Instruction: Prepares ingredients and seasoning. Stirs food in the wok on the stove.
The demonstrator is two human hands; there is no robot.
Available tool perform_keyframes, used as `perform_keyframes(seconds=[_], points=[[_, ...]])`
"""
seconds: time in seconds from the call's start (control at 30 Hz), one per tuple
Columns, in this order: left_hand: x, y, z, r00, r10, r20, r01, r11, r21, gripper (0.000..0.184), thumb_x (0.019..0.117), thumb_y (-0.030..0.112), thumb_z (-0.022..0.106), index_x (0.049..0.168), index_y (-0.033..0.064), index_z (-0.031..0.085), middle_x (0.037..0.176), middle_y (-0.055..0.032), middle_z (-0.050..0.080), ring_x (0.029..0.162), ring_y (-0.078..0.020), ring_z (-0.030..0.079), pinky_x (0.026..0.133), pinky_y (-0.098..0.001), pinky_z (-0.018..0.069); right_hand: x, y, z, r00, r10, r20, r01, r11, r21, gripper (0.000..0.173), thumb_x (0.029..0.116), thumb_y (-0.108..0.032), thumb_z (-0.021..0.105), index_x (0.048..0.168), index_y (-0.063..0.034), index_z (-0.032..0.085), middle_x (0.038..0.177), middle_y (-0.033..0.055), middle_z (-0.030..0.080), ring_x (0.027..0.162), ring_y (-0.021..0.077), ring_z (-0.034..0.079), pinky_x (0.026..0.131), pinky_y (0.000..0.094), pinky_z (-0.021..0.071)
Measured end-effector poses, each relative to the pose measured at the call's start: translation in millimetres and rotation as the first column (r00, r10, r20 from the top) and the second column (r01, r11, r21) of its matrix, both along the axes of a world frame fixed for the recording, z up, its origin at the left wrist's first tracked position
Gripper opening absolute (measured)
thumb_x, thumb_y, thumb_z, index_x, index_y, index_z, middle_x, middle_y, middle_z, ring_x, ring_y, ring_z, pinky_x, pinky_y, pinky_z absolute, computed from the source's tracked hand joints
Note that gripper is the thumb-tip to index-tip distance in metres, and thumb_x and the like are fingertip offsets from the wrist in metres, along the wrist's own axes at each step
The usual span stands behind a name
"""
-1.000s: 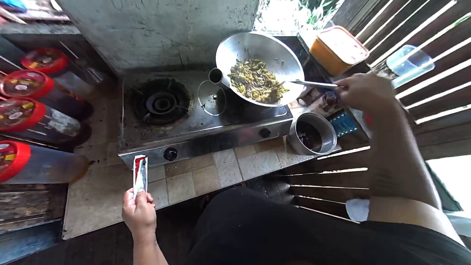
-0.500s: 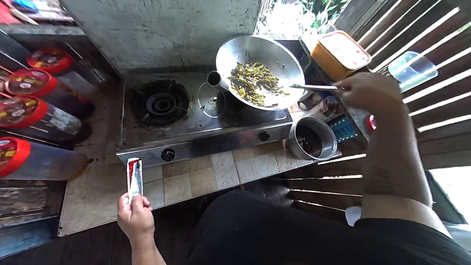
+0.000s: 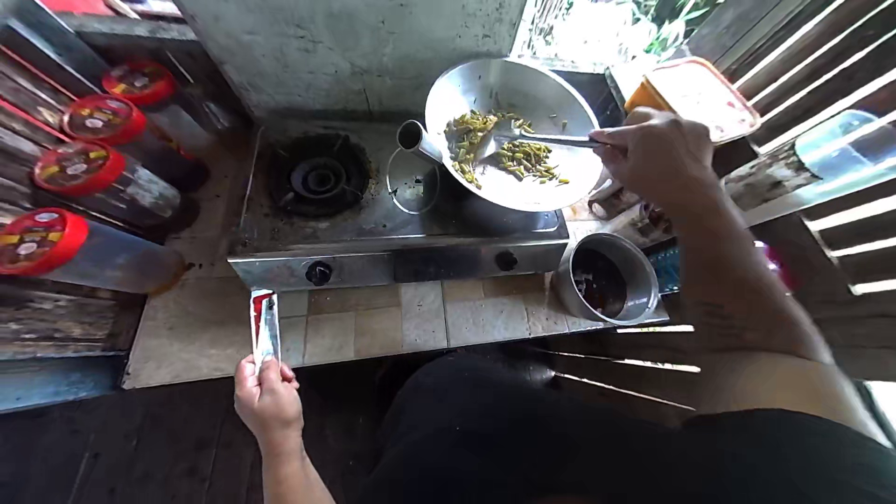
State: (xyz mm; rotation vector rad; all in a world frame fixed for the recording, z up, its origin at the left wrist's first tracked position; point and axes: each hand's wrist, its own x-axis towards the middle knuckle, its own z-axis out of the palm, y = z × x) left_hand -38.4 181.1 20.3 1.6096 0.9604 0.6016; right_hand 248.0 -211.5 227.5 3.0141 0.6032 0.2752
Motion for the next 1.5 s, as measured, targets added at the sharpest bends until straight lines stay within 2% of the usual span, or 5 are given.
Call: perform_keyframes(seconds=[0.27, 0.63, 0.8, 1.07, 1.5], points=[[5, -48, -3, 0.999, 0.047, 0.007, -0.047, 0.998, -0.032, 0.019, 0.1065, 0.011, 0.038, 0.111, 0.0005, 0.053, 0.065, 0.0112, 0.046, 0.05, 0.005, 0.046, 0.047, -0.0124, 0.0405, 8, 85, -1, 0.829, 0.539, -0.148, -0.545, 0.723, -0.424, 0.018, 0.0981, 0.01, 0.049, 0.099, 0.0108, 0.067, 0.107, 0.0279, 0.065, 0.101, 0.0455, 0.064, 0.088, 0.0575, 0.0481], [-8, -68, -17, 0.994, 0.112, 0.018, -0.111, 0.993, -0.045, 0.016, 0.1051, 0.009, 0.038, 0.108, 0.003, 0.053, 0.063, 0.0122, 0.046, 0.048, 0.0057, 0.046, 0.046, -0.0119, 0.0405, 89, 52, 43, 0.949, -0.261, -0.173, 0.247, 0.964, -0.101, 0.026, 0.0918, -0.015, 0.067, 0.114, -0.0032, 0.074, 0.124, 0.0293, 0.066, 0.122, 0.0504, 0.059, 0.094, 0.0745, 0.0437], [5, -63, -8, 0.995, 0.096, 0.012, -0.096, 0.995, -0.032, 0.018, 0.1062, 0.01, 0.038, 0.112, 0.0019, 0.053, 0.065, 0.0112, 0.046, 0.049, 0.0051, 0.047, 0.047, -0.0119, 0.0411, 84, 5, -32, 0.939, -0.218, -0.265, 0.235, 0.972, 0.031, 0.025, 0.0987, -0.012, 0.057, 0.117, -0.0062, 0.073, 0.123, 0.0257, 0.069, 0.121, 0.0478, 0.062, 0.092, 0.0723, 0.0471], [22, -53, -3, 0.998, 0.066, 0.016, -0.066, 0.998, -0.009, 0.019, 0.1059, 0.01, 0.038, 0.114, 0.001, 0.053, 0.066, 0.0111, 0.045, 0.05, 0.0056, 0.046, 0.047, -0.0119, 0.0413, -29, -111, 11, 0.928, -0.273, -0.252, 0.295, 0.954, 0.053, 0.027, 0.1064, -0.019, 0.056, 0.126, -0.0141, 0.074, 0.118, 0.0257, 0.071, 0.111, 0.0514, 0.065, 0.089, 0.0763, 0.0448], [29, -54, -1, 0.999, -0.02, 0.036, 0.02, 1.0, -0.003, 0.02, 0.1069, 0.012, 0.038, 0.114, 0.0016, 0.054, 0.066, 0.0113, 0.045, 0.05, 0.0054, 0.046, 0.048, -0.0121, 0.041, 54, -36, -56, 0.89, -0.38, -0.252, 0.41, 0.908, 0.082, 0.03, 0.1062, -0.015, 0.046, 0.118, 0.0017, 0.069, 0.124, 0.0308, 0.066, 0.12, 0.0507, 0.062, 0.094, 0.0714, 0.0471]])
